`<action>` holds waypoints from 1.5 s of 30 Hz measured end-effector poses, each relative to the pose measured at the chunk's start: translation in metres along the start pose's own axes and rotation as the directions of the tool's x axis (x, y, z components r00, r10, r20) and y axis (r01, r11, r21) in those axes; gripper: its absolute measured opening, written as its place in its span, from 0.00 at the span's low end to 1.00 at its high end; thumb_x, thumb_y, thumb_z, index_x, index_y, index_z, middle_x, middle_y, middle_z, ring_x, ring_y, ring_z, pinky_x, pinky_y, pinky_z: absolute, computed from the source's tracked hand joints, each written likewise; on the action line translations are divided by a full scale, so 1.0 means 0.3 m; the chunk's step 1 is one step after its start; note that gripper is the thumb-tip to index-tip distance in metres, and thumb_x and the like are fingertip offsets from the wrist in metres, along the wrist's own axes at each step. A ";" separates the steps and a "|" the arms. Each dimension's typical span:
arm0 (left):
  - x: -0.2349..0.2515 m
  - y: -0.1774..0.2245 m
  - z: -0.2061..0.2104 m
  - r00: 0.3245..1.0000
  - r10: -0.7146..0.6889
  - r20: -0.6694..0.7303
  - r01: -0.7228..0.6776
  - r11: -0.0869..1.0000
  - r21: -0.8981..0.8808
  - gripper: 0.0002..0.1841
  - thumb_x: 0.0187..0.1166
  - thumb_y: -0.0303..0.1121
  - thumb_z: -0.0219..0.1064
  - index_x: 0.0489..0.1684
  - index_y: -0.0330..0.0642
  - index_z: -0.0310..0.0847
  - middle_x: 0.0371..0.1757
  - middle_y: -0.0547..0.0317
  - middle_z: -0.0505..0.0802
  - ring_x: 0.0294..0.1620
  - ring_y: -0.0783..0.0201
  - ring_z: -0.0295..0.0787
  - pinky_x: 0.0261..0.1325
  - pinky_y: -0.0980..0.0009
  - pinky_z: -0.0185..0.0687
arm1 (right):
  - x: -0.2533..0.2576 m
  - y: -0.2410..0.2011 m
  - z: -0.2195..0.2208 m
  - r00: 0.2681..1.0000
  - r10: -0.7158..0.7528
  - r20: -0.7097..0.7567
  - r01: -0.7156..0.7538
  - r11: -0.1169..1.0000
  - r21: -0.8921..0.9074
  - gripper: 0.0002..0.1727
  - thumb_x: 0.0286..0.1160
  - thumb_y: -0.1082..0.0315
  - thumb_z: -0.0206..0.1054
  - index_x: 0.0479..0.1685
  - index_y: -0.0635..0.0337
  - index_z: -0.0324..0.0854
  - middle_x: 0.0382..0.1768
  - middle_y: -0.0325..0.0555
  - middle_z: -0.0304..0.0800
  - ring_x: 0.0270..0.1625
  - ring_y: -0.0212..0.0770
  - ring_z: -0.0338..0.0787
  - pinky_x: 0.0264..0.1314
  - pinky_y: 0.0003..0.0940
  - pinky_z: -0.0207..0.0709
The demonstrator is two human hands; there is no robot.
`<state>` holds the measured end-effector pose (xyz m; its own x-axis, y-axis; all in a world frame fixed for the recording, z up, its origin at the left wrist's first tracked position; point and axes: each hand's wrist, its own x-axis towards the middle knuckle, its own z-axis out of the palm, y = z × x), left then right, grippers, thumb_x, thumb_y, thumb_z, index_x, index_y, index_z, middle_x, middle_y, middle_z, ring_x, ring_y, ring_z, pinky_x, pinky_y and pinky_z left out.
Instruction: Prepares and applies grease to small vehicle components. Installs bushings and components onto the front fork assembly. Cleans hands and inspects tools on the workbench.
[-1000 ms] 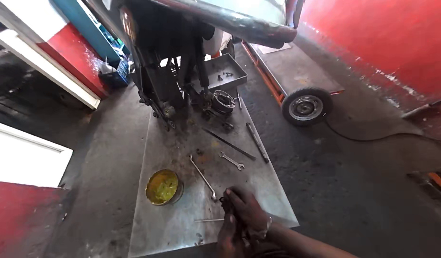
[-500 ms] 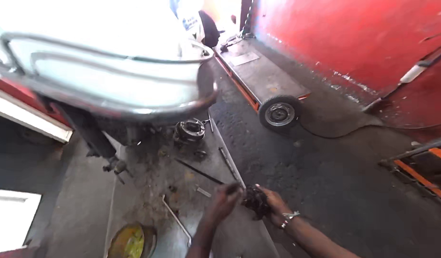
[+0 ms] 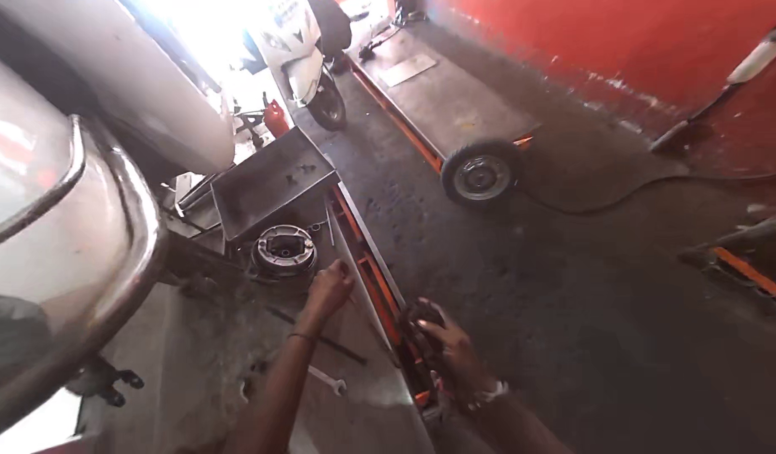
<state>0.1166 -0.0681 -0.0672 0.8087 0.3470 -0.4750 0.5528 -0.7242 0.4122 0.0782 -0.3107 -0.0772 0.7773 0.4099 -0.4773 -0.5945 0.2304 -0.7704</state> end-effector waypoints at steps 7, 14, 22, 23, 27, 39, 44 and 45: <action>-0.399 0.052 -0.069 0.986 0.129 -0.109 -0.133 0.991 -0.030 0.26 0.86 0.31 0.61 0.83 0.42 0.63 0.42 0.42 0.93 0.41 0.45 0.92 0.48 0.44 0.87 | 0.089 -0.071 0.265 0.764 -0.013 0.645 0.574 0.469 -0.671 0.34 0.79 0.65 0.68 0.84 0.68 0.64 0.63 0.63 0.86 0.66 0.55 0.87 0.72 0.54 0.76; -0.757 -0.080 -0.091 0.926 0.080 -0.368 -0.068 0.997 0.046 0.20 0.91 0.35 0.52 0.75 0.38 0.75 0.28 0.49 0.89 0.27 0.50 0.88 0.36 0.49 0.84 | 0.018 0.013 0.242 0.445 -0.185 0.876 0.890 -0.017 -0.456 0.10 0.71 0.65 0.72 0.47 0.58 0.89 0.31 0.46 0.94 0.36 0.49 0.94 0.43 0.51 0.86; -1.165 -0.363 -0.096 0.703 -0.138 -0.697 -0.111 0.947 -0.300 0.17 0.87 0.29 0.53 0.66 0.24 0.73 0.29 0.54 0.85 0.19 0.71 0.76 0.25 0.71 0.79 | -0.011 0.007 0.212 0.484 -0.248 0.840 0.856 -0.069 -0.513 0.12 0.69 0.69 0.71 0.50 0.62 0.89 0.36 0.45 0.94 0.38 0.44 0.94 0.40 0.43 0.87; -1.231 -0.419 -0.107 0.667 -0.220 -0.712 -0.118 0.912 -0.393 0.18 0.88 0.28 0.53 0.67 0.20 0.69 0.32 0.56 0.84 0.22 0.76 0.75 0.28 0.74 0.78 | -0.028 0.005 0.196 0.709 -0.125 0.694 0.702 0.223 -0.677 0.15 0.79 0.73 0.67 0.63 0.65 0.84 0.42 0.47 0.94 0.42 0.42 0.94 0.47 0.41 0.88; -1.299 -0.512 -0.029 0.650 -0.273 -0.710 -0.180 0.852 -0.491 0.19 0.89 0.25 0.50 0.67 0.12 0.64 0.48 0.45 0.85 0.34 0.76 0.82 0.41 0.76 0.83 | -0.355 0.185 0.410 0.881 0.254 0.399 -0.101 0.925 -0.365 0.22 0.91 0.52 0.49 0.72 0.56 0.71 0.44 0.44 0.92 0.39 0.40 0.93 0.33 0.35 0.88; -1.318 -0.663 0.171 0.647 -0.232 -0.726 -0.340 0.764 -0.548 0.15 0.85 0.22 0.53 0.62 0.19 0.73 0.29 0.43 0.86 0.16 0.70 0.75 0.24 0.71 0.77 | -0.372 0.401 0.830 0.973 0.001 -0.230 0.009 0.999 0.040 0.17 0.93 0.57 0.51 0.44 0.61 0.78 0.21 0.43 0.82 0.16 0.37 0.80 0.18 0.32 0.77; -1.326 -0.837 0.002 0.561 -0.425 -0.710 -0.297 0.697 -0.652 0.17 0.88 0.25 0.51 0.65 0.17 0.70 0.42 0.49 0.83 0.24 0.80 0.73 0.30 0.80 0.75 | -0.229 0.354 0.688 0.902 -0.197 -0.384 0.190 0.980 -0.057 0.19 0.93 0.51 0.50 0.54 0.58 0.75 0.28 0.42 0.80 0.22 0.36 0.80 0.24 0.34 0.77; -1.309 -0.863 -0.032 0.531 -0.427 -0.732 -0.265 0.737 -0.622 0.17 0.89 0.26 0.51 0.65 0.19 0.72 0.41 0.47 0.84 0.22 0.76 0.73 0.29 0.76 0.75 | -0.243 0.348 0.692 0.925 -0.179 -0.335 0.149 0.982 -0.111 0.21 0.92 0.47 0.49 0.52 0.56 0.75 0.26 0.41 0.80 0.20 0.35 0.79 0.20 0.32 0.75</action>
<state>-0.3420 -0.0112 0.0199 0.3410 0.9294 0.1409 0.3179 -0.2551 0.9132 -0.0833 -0.1334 -0.0351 0.8943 0.0423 -0.4455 -0.4450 0.1894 -0.8753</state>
